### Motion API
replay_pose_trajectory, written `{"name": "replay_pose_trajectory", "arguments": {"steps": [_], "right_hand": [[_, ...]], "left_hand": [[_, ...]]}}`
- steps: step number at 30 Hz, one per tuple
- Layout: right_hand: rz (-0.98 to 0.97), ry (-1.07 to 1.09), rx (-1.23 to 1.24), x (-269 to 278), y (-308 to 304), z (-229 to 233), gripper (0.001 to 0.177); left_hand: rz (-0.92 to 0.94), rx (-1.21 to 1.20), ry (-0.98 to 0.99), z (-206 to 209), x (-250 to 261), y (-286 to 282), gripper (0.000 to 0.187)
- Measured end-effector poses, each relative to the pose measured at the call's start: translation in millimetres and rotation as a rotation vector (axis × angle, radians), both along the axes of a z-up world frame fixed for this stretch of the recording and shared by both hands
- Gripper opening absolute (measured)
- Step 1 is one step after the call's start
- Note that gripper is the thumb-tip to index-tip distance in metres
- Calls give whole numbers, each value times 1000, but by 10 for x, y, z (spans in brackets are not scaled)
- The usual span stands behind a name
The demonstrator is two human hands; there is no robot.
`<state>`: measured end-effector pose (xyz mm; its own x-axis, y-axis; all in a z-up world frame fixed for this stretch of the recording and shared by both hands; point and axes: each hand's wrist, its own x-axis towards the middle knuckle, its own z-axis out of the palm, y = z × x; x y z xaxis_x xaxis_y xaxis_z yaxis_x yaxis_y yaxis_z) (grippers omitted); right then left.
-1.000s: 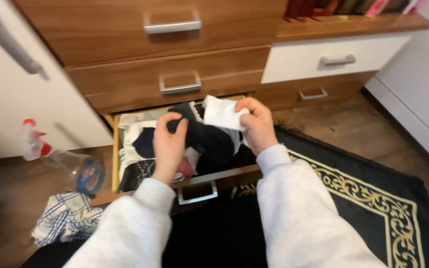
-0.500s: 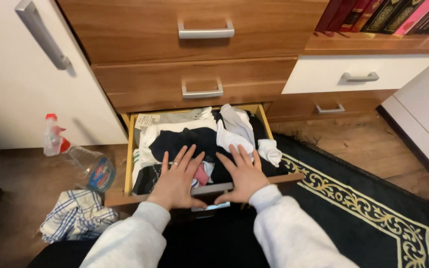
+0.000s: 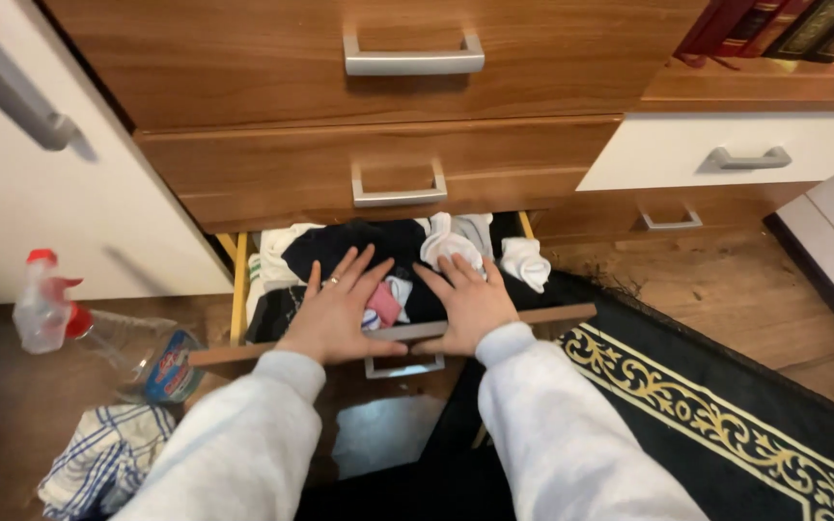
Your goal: Organizing and folding socks into different drawers of a wooden dresser
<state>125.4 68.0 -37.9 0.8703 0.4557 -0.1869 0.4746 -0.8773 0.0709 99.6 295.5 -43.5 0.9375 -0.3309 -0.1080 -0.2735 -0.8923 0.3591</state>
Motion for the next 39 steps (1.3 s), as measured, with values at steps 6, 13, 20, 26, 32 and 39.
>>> {"name": "replay_pose_trajectory", "arguments": {"steps": [6,13,20,26,32,39], "right_hand": [[-21,11,-44,531,132,41,122],[-60,74,-94,978,175,-86,123],[-94,115,-79,981,177,-43,114],[-81,115,-75,961,185,-4,113],[-60,111,-77,922,205,71,112],[-69,54,-30,985,183,-76,104]], "left_hand": [[35,38,53,38,520,74,126],[74,112,175,60,901,99,120],[107,119,61,-13,784,51,107],[1,53,-741,-565,557,178,71],[-109,34,-1072,-840,605,321,46],[-27,-3,-831,-661,639,287,49]]}}
